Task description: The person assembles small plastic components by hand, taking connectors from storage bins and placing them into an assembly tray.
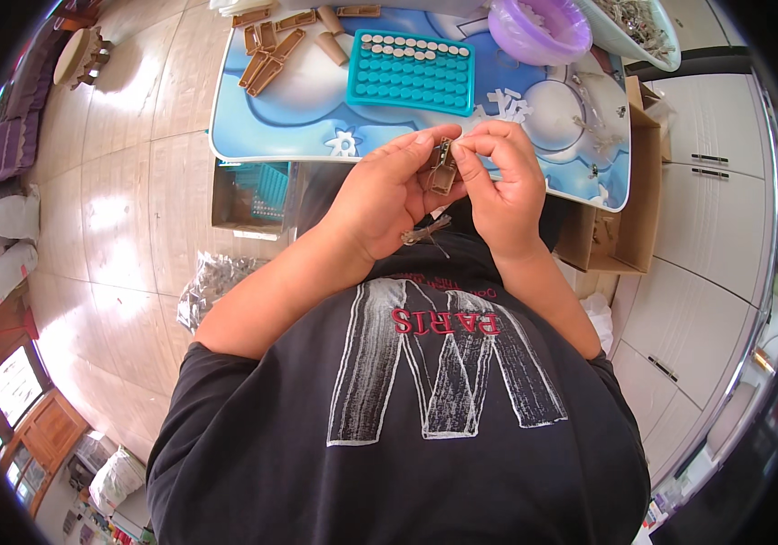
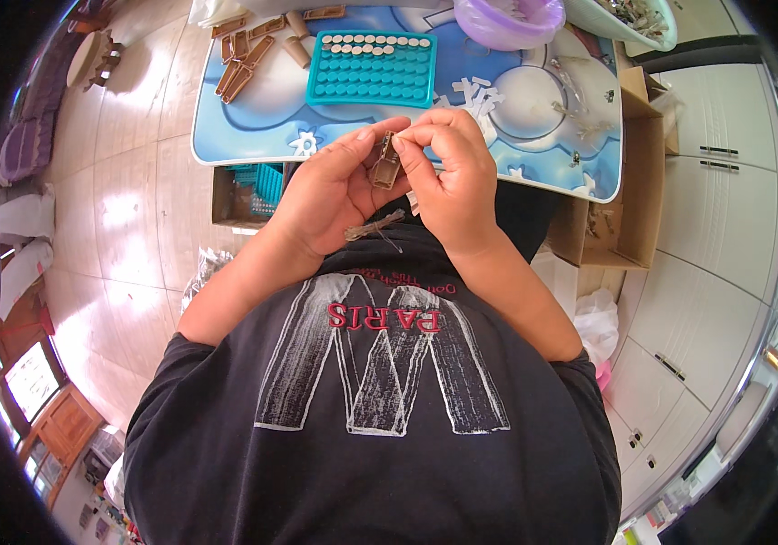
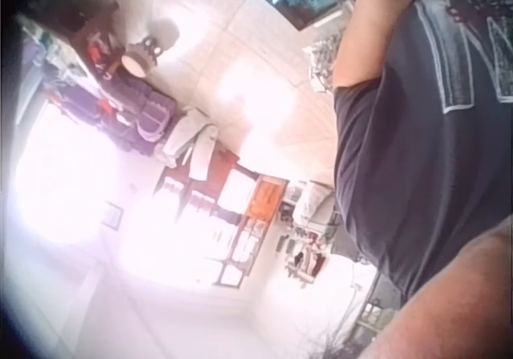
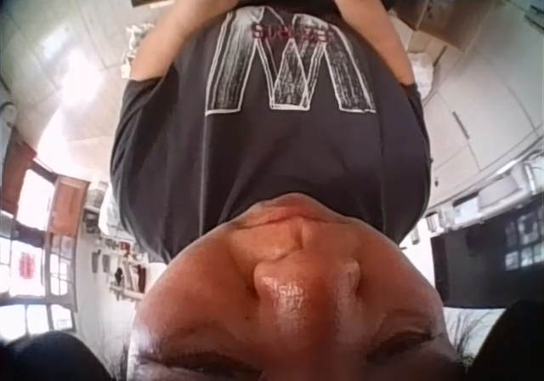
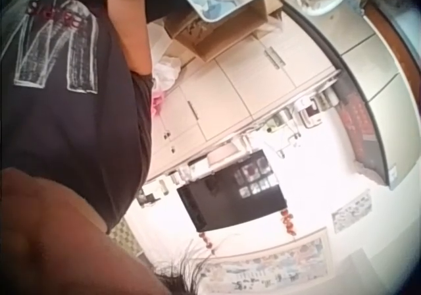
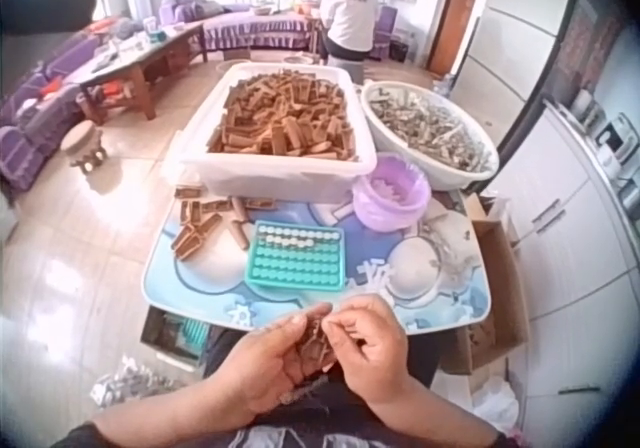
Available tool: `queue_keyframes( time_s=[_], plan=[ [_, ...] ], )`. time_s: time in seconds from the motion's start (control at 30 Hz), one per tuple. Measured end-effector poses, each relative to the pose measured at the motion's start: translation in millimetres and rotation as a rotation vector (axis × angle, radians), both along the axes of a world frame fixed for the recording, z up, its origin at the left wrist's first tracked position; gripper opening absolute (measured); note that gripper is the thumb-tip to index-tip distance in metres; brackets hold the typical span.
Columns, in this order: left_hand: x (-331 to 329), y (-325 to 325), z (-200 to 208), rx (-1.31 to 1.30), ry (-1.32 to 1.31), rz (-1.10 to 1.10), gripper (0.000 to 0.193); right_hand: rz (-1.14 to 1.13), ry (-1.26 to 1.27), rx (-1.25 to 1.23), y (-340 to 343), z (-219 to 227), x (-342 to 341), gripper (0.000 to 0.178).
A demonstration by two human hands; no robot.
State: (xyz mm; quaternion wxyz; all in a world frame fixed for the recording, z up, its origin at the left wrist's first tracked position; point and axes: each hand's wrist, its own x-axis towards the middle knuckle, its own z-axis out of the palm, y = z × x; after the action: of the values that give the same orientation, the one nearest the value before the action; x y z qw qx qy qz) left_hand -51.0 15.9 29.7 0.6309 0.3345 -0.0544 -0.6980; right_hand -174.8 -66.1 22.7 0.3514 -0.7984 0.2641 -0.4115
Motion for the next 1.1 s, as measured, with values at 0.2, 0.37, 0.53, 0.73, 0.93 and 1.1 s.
queue_keyframes(
  time_s=[0.2,0.37,0.53,0.73,0.93,1.1],
  plan=[
    [-0.2,1.0,3.5,0.034,-0.086,-0.022,0.039,0.005,0.02,-0.036,-1.4,3.4,-1.5,0.008],
    [0.2,2.0,2.7,0.045,-0.1,-0.035,0.036,0.01,0.008,-0.036,-3.5,4.6,-2.6,0.008],
    [0.8,2.2,5.1,0.042,-0.129,-0.047,0.036,0.051,0.055,-0.045,-5.8,7.1,-4.9,0.008],
    [-0.1,1.5,5.6,0.016,-0.022,0.011,0.036,0.059,0.105,-0.146,-6.5,8.6,-6.6,0.01],
    [-3.1,3.0,-1.8,0.012,-0.191,-0.007,0.035,0.075,0.117,-0.148,-5.2,9.5,-5.9,0.011],
    [-6.1,2.3,2.0,0.028,-0.19,0.031,0.036,0.079,0.092,-0.154,-4.7,8.3,-4.2,0.013]
  ],
)
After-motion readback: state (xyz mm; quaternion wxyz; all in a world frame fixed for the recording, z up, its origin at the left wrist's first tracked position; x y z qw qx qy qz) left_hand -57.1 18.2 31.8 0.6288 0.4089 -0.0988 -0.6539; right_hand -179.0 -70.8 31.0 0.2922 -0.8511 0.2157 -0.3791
